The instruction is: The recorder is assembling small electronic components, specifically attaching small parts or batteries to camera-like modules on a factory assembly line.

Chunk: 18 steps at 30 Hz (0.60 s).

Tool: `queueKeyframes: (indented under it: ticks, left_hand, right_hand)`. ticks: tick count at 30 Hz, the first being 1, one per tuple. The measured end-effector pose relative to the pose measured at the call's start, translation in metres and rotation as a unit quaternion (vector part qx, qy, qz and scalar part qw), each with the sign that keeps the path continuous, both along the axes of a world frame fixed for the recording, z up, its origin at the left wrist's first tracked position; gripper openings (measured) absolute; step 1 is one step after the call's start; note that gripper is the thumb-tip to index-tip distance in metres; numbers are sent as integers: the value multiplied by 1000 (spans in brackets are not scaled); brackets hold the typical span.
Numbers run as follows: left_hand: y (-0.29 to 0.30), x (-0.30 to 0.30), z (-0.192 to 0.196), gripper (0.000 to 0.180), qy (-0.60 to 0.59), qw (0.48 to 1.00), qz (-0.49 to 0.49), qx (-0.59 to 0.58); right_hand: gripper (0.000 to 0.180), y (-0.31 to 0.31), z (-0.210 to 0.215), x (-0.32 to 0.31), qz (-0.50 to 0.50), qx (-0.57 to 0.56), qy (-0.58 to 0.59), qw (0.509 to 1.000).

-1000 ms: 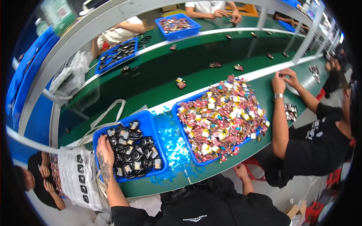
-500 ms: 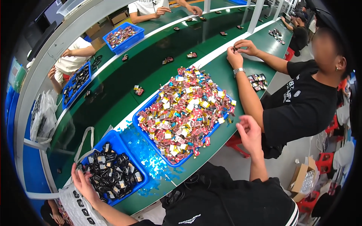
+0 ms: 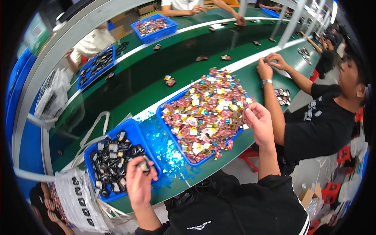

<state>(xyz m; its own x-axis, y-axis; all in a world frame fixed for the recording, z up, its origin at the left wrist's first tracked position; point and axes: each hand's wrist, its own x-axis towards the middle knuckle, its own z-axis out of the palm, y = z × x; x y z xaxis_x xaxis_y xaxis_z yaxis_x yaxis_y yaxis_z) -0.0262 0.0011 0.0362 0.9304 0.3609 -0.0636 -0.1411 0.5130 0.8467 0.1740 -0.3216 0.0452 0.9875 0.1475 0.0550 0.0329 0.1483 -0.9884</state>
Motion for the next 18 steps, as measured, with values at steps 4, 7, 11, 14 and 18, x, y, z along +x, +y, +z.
queueKeyframes:
  ticks: [4,7,11,14,18]
  left_hand:
    - [-21,22,6,20,47,971,-25,232]
    - [-37,56,22,28,37,953,-67,294]
    - [-41,59,24,13,24,939,-77,335]
    - [-42,52,14,16,31,987,26,158]
    - [-44,46,9,19,24,994,59,88]
  right_hand:
    - [6,52,12,-16,201,35,21,979]
    - [6,81,24,-30,337,6,53,940]
    - [10,111,20,-40,419,-5,74,905]
    - [22,131,18,-59,253,126,25,959]
    - [18,123,12,-72,280,-23,-95,955]
